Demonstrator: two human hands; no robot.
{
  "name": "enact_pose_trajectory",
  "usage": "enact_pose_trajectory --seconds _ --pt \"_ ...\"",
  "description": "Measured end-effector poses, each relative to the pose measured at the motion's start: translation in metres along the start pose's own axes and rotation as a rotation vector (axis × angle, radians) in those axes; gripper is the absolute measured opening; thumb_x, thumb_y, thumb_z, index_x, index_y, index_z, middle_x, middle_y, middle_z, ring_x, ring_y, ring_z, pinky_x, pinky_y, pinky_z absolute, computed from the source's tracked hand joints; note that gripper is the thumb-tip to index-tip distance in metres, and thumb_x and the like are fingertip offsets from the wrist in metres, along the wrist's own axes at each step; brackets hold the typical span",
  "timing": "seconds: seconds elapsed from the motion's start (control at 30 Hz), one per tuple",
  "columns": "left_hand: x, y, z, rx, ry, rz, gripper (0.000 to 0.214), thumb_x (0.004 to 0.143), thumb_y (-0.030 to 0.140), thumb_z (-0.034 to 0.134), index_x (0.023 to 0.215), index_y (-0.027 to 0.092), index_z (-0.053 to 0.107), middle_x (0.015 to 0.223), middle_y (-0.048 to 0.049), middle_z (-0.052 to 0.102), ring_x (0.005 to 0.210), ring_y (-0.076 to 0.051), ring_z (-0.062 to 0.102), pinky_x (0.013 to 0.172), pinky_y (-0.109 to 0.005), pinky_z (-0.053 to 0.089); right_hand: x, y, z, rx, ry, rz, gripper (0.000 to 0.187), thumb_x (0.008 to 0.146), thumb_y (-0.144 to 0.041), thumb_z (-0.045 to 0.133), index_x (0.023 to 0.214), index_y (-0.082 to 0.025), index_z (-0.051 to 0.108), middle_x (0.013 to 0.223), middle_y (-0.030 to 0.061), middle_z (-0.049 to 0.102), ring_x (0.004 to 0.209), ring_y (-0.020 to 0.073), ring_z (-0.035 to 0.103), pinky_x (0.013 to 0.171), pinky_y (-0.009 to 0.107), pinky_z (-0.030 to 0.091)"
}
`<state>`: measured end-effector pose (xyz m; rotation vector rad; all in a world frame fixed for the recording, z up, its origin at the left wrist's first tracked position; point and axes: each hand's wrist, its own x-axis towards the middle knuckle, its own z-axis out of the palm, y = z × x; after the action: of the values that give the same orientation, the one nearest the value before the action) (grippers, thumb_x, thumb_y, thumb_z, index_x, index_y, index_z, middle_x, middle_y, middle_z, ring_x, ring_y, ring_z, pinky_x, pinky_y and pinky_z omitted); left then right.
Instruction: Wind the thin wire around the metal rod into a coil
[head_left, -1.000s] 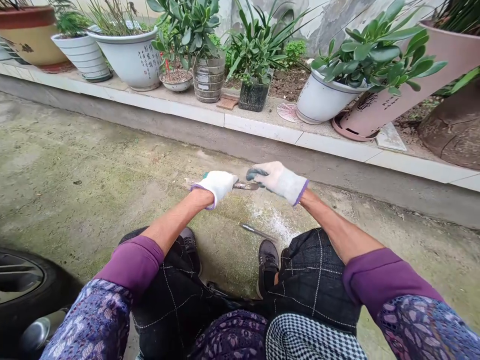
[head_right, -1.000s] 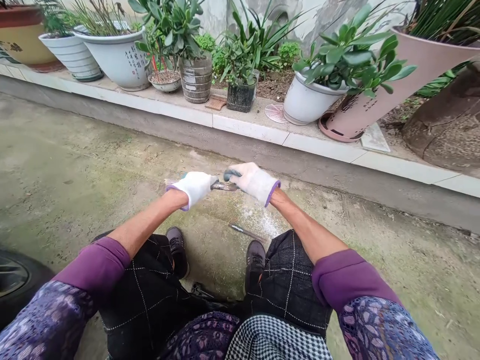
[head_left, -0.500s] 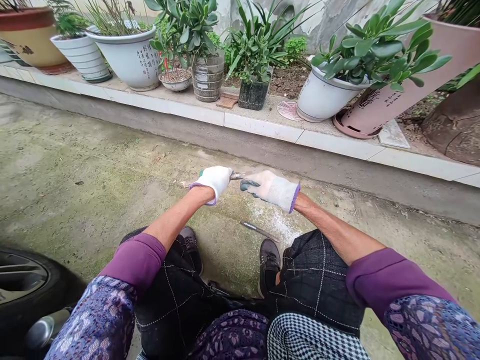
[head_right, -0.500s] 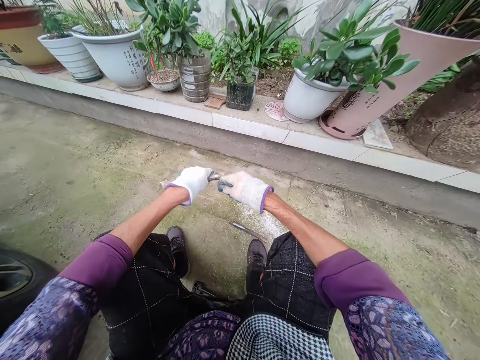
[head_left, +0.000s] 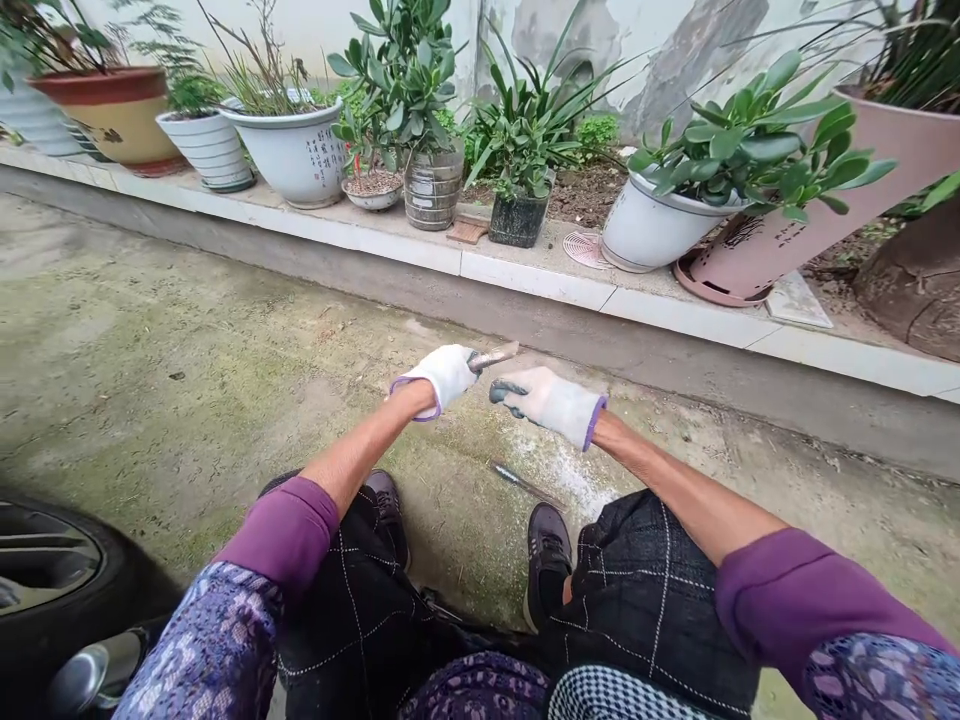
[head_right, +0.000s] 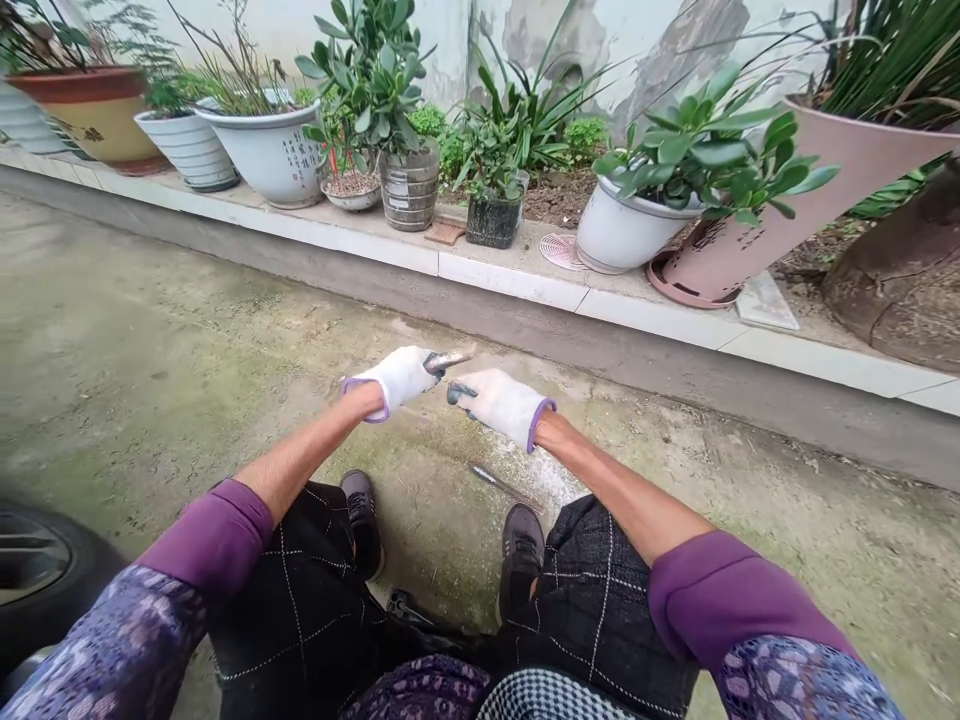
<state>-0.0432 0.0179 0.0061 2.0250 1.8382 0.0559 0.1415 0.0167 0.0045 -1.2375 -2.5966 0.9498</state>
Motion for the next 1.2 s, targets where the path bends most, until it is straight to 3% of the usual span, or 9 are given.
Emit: enact_pose_trajectory --seconds 0.1,0.2,0.37,0.47,0.6,0.7,0.93,1.03,1.2 --pt "0.002 -0.002 0.011 0.315 0.034 0.052 0.029 0.089 0.016 0.048 0.106 0.016 0.071 0.090 -0.0151 0.072 0.091 -0.025 0.070 0.078 -0.032 0.052 0.001 -0.005 -0.009 -0.116 0.061 -0.043 0.020 0.088 -0.023 0.052 0.083 -0.018 0.070 0.069 0.0008 0.063 0.058 0.0107 0.046 0.057 0.024 0.034" --pt "-0.006 0.005 0.014 0.368 0.000 0.167 0.030 0.089 0.015 0.047 0.106 0.017 0.071 0.087 -0.0140 0.072 0.090 -0.027 0.070 0.078 -0.034 0.051 0.007 0.009 -0.023 -0.065 0.150 0.026 0.018 0.085 -0.021 0.052 0.086 -0.018 0.070 0.071 -0.0007 0.062 0.059 0.0096 0.047 0.057 0.022 0.035" --pt "-0.016 0.012 -0.001 -0.080 -0.015 0.237 0.027 0.088 0.034 0.052 0.098 0.018 0.072 0.077 -0.0036 0.069 0.067 -0.016 0.063 0.063 -0.024 0.049 0.011 0.028 -0.021 0.265 0.091 0.273 0.023 0.085 -0.017 0.048 0.095 -0.015 0.068 0.062 -0.0015 0.052 0.049 0.0087 0.042 0.044 0.021 0.034" --pt "-0.011 0.003 -0.005 -0.221 0.056 0.156 0.030 0.088 0.035 0.052 0.100 0.016 0.071 0.075 -0.0035 0.068 0.060 -0.014 0.060 0.057 -0.023 0.048 0.007 0.019 -0.004 0.237 0.001 0.217 0.024 0.085 -0.016 0.047 0.097 -0.016 0.069 0.059 -0.0022 0.052 0.048 0.0087 0.045 0.045 0.020 0.035" --pt "0.000 -0.009 0.003 0.175 0.031 0.049 0.026 0.087 0.020 0.050 0.099 0.016 0.072 0.086 -0.0121 0.072 0.080 -0.023 0.069 0.071 -0.030 0.051 0.002 -0.001 0.002 0.032 -0.027 -0.017 0.020 0.088 -0.019 0.050 0.086 -0.015 0.070 0.070 0.0024 0.063 0.058 0.0102 0.051 0.056 0.023 0.038" --pt "-0.002 -0.005 0.012 0.379 -0.020 0.129 0.032 0.087 0.013 0.046 0.106 0.017 0.072 0.090 -0.0148 0.073 0.090 -0.027 0.070 0.077 -0.035 0.051 0.006 0.002 -0.013 0.014 0.069 -0.003 0.020 0.086 -0.023 0.053 0.090 -0.016 0.071 0.072 0.0012 0.064 0.059 0.0099 0.050 0.056 0.023 0.037" --pt "-0.013 0.012 -0.002 -0.131 -0.028 0.194 0.028 0.087 0.030 0.052 0.103 0.019 0.071 0.078 -0.0026 0.070 0.065 -0.015 0.063 0.061 -0.024 0.048 0.016 0.028 -0.017 0.234 0.132 0.311 0.023 0.083 -0.022 0.051 0.095 -0.014 0.069 0.063 0.0001 0.058 0.046 0.0084 0.043 0.043 0.021 0.035" --pt "-0.007 0.005 -0.003 -0.170 0.030 0.080 0.030 0.088 0.030 0.050 0.107 0.017 0.069 0.079 -0.0037 0.069 0.064 -0.016 0.064 0.057 -0.023 0.047 0.012 0.019 0.000 0.091 0.045 0.119 0.022 0.086 -0.022 0.049 0.092 -0.017 0.070 0.067 0.0003 0.062 0.052 0.0092 0.048 0.051 0.022 0.038" --pt "-0.002 -0.001 0.012 0.280 0.046 0.080 0.030 0.088 0.016 0.046 0.107 0.015 0.070 0.090 -0.0141 0.072 0.088 -0.027 0.070 0.077 -0.034 0.052 0.009 0.004 -0.003 -0.159 0.054 -0.066 0.022 0.087 -0.024 0.052 0.089 -0.018 0.073 0.075 0.0024 0.068 0.063 0.0121 0.052 0.061 0.024 0.038"
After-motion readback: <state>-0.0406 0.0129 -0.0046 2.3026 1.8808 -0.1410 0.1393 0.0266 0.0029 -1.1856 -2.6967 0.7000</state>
